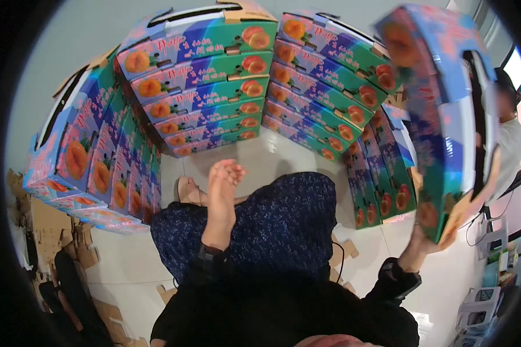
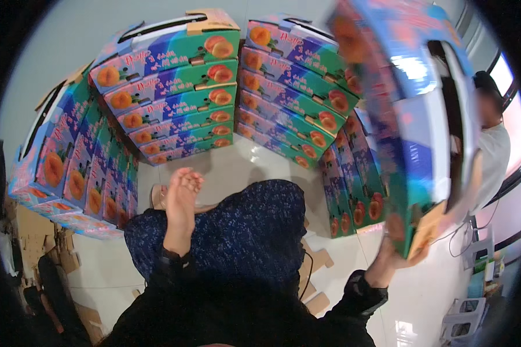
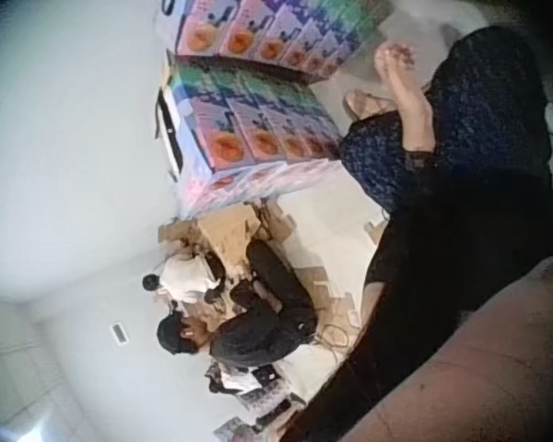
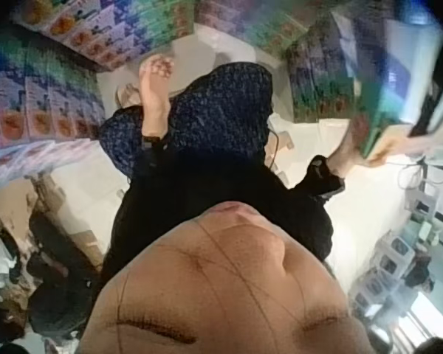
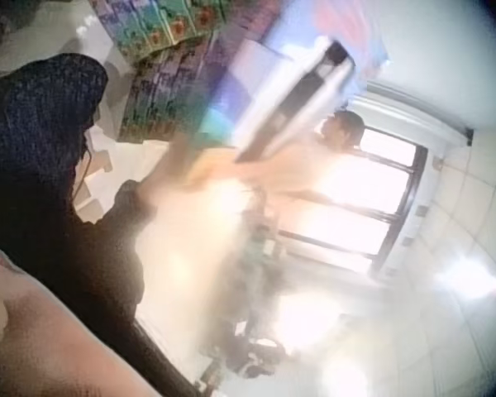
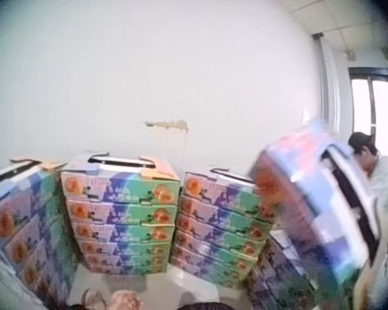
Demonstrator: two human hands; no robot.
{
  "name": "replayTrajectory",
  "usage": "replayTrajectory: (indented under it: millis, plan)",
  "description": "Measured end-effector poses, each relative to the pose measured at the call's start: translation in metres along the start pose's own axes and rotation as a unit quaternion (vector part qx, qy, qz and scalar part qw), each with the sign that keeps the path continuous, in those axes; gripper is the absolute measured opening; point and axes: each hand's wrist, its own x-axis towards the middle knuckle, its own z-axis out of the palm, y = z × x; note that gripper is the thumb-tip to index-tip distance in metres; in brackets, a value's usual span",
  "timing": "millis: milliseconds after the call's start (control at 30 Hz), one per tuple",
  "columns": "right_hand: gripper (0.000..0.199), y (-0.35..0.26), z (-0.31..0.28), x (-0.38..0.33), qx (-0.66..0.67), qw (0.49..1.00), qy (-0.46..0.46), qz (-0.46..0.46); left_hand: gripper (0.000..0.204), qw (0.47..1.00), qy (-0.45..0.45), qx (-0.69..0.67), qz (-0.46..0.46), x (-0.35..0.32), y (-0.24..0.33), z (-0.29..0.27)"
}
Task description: Organize and stack cardboard boxes on the floor.
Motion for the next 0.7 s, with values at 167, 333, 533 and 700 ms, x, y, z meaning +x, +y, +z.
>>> replayTrajectory:
  millis: [167,333,533,700]
  plan:
    - [0.062,-0.045,0.010,0.020,-0.096,0.973,0.200,-0.058,0.028,0.999,0.034,-0.016,0.031,0.011,0.005,-0.016]
    - [0.061,-0.041,-0.015,0.028,-0.141,0.966,0.217,-0.014,0.023,0.996,0.074,-0.029,0.034,0.007,0.007,-0.026]
    - [0.057,-0.017,-0.028,0.027,-0.061,0.953,0.287,0.080,0.022,0.994,0.105,-0.027,0.024,0.003,0.010,-0.039]
    - [0.055,-0.003,-0.035,0.043,-0.097,0.964,0.228,0.092,0.021,0.993,0.117,-0.002,0.012,0.000,0.010,-0.046]
